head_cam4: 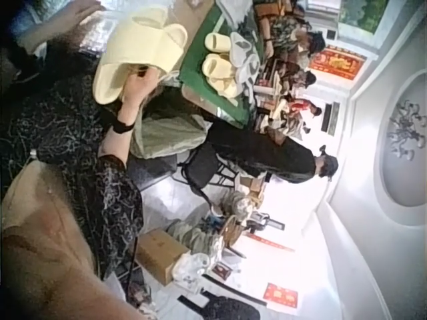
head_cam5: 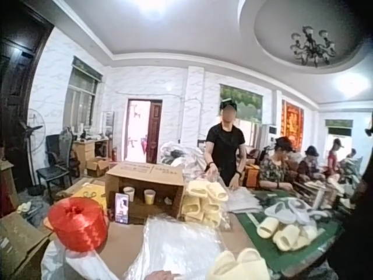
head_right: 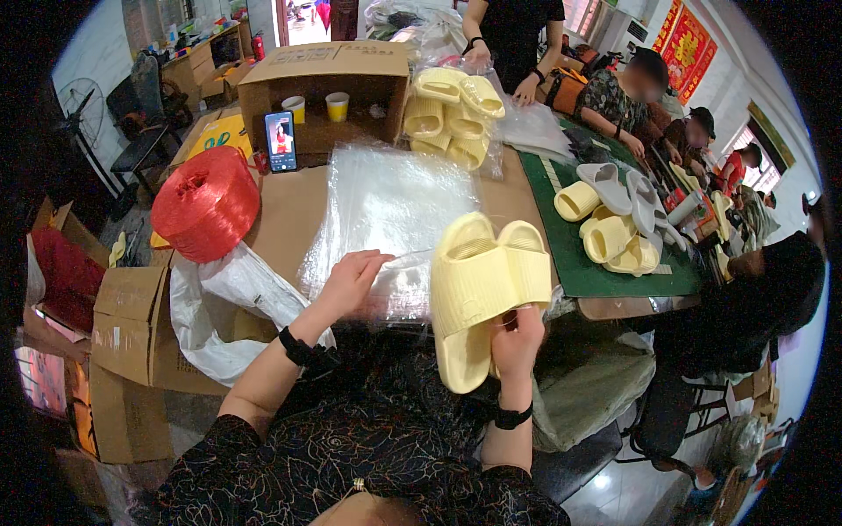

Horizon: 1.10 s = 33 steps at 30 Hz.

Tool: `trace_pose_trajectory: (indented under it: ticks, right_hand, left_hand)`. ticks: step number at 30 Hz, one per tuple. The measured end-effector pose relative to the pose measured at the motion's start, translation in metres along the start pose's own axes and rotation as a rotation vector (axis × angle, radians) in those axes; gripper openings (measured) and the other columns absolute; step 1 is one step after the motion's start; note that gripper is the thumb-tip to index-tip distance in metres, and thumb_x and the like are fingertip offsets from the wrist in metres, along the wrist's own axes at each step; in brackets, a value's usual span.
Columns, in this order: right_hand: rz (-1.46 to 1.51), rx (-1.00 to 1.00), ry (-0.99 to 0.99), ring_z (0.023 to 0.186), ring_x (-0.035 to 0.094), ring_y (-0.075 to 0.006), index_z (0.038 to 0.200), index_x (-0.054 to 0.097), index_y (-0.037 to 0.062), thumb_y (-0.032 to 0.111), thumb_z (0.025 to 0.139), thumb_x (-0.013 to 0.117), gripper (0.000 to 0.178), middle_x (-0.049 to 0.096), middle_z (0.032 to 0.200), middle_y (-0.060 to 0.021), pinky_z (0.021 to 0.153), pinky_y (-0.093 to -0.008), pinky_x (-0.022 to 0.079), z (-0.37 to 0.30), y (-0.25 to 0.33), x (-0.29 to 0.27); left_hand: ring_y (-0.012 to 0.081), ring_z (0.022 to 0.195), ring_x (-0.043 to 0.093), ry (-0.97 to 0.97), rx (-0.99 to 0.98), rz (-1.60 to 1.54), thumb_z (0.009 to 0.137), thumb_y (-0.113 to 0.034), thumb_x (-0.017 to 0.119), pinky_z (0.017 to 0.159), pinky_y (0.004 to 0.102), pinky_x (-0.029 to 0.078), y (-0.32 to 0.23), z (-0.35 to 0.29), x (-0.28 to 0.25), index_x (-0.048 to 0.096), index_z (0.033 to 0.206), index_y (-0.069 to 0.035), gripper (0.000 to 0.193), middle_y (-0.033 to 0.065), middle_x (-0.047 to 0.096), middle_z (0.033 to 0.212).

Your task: Packing finished shoes and sandals into plastic bags and placing them into a larger shipping bag.

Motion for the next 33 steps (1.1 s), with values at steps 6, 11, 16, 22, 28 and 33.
trace_pose_trajectory:
  ticks: [6,11,16,22,28,33]
  right_hand:
    - [0.050,0.055,0.387,0.077,0.065,-0.0288,0.115,0.063,0.0029,0.016,0.080,0.075,0.039,0.064,0.101,-0.0167,0.066,-0.0343,0.052,-0.016,0.013,0.024]
    - [-0.062,0.041,0.515,0.074,0.063,-0.0345,0.102,0.062,0.0006,0.013,0.077,0.070,0.029,0.060,0.089,-0.0176,0.064,-0.0399,0.051,-0.024,0.005,0.045]
    - [-0.168,0.153,0.470,0.072,0.060,-0.0361,0.090,0.059,-0.0016,0.015,0.077,0.071,0.024,0.058,0.081,-0.0172,0.062,-0.0417,0.048,-0.021,-0.001,0.040]
    - [-0.224,0.318,0.186,0.068,0.059,-0.0313,0.083,0.057,-0.0025,0.014,0.080,0.072,0.022,0.058,0.077,-0.0183,0.063,-0.0398,0.047,-0.010,-0.034,0.005]
    - [-0.380,0.275,-0.093,0.062,0.054,-0.0278,0.077,0.052,-0.0028,0.012,0.081,0.072,0.026,0.054,0.071,-0.0145,0.059,-0.0377,0.044,0.000,-0.049,-0.031]
    - [-0.221,0.230,-0.050,0.058,0.049,-0.0205,0.073,0.049,-0.0028,0.008,0.079,0.072,0.027,0.049,0.067,-0.0113,0.055,-0.0333,0.041,-0.003,-0.042,-0.021]
  left_hand:
    - [0.0202,0.107,0.064,0.051,-0.297,-0.505,0.103,-0.026,0.046,0.094,0.0317,0.049,0.021,0.008,0.013,0.063,0.125,-0.003,0.037,0.0123,0.069,0.117]
    - [0.0152,0.104,0.064,0.021,-0.274,-0.687,0.101,-0.020,0.054,0.094,0.0285,0.049,0.005,0.009,-0.005,0.063,0.124,0.001,0.033,0.0134,0.069,0.114]
    - [0.0168,0.106,0.063,-0.020,-0.245,-0.800,0.101,-0.022,0.053,0.097,0.0303,0.048,0.008,0.004,-0.010,0.064,0.122,0.002,0.034,0.0112,0.069,0.115]
    - [0.0338,0.112,0.059,0.022,0.011,-0.094,0.090,-0.035,0.064,0.101,0.0401,0.043,0.005,-0.003,-0.005,0.066,0.122,-0.007,0.042,0.0143,0.065,0.121]
    - [0.0356,0.117,0.053,0.059,0.084,0.211,0.071,-0.038,0.080,0.099,0.0434,0.044,-0.004,-0.011,-0.002,0.068,0.118,-0.015,0.054,0.0153,0.060,0.127]
    - [0.0370,0.114,0.055,0.024,0.176,0.319,0.076,-0.036,0.075,0.094,0.0446,0.047,-0.016,-0.015,-0.002,0.070,0.115,-0.017,0.044,0.0168,0.060,0.126]
Point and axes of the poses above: each hand's wrist, its own z-axis towards the middle knuckle, its own x-axis out of the palm, y = z × x, the point moved 2 cm from there along z, towards the middle knuckle
